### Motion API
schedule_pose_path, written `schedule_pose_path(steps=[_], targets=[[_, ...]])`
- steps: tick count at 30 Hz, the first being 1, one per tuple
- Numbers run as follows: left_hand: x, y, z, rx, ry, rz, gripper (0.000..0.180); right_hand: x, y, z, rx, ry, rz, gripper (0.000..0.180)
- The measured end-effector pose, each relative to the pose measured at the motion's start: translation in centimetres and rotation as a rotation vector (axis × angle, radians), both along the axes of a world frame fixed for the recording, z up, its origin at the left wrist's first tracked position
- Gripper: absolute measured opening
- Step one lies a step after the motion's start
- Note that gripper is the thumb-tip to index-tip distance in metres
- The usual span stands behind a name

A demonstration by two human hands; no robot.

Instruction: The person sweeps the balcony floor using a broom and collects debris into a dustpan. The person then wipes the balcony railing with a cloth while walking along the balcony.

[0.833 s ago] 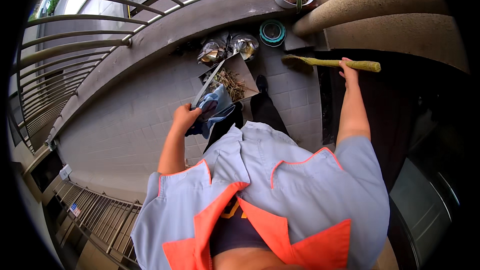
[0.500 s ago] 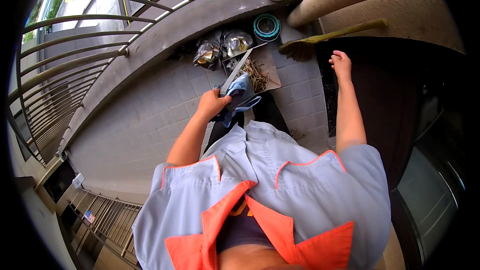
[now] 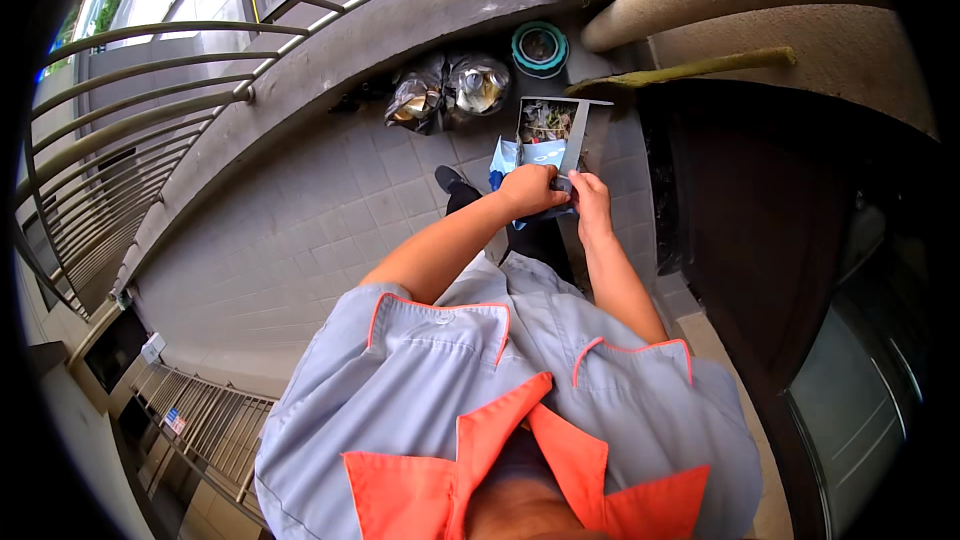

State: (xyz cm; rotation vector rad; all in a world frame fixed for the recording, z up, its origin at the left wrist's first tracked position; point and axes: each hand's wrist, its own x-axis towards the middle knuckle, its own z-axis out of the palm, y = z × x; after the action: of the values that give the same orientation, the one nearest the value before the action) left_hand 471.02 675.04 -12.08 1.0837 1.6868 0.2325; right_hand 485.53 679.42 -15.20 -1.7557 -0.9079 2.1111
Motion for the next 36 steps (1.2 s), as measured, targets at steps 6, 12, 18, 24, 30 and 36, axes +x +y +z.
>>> schedule_pose_path(steps=[6,12,18,24,30,36], targets=[[0.8,1.2,-1.0,0.123,0.000,-0.126,0.044,1.8,2.1,-3.0,0.207,-0.214,0.079,0.017],[-2.0,-1.5,-1.6,0.129,-0.014,0.262,0.033,5.6,4.0,-7.4,0.281,-0.404,0.102,0.017],[-6.7,-7.7,-5.5,-0.163,-0.405,1.149,0.023,7.9,3.6,-14.6,0.297,-0.500,0.197,0.019],[-10.1,-9.5,-4.4,-0.311,-0.819,1.693,0.025,11.4,5.1,-21.0,0.095,-0.587,0.280,0.017],[-10.9,-10.2,-4.0,-0.219,-1.064,1.970,0.024,10.8,5.0,-21.9,-0.192,-0.616,0.394,0.021],[-10.9,-10.3,-5.1,-0.108,-1.249,1.971,0.017,11.9,6.4,-23.0,-0.189,-0.787,0.344,0.037]])
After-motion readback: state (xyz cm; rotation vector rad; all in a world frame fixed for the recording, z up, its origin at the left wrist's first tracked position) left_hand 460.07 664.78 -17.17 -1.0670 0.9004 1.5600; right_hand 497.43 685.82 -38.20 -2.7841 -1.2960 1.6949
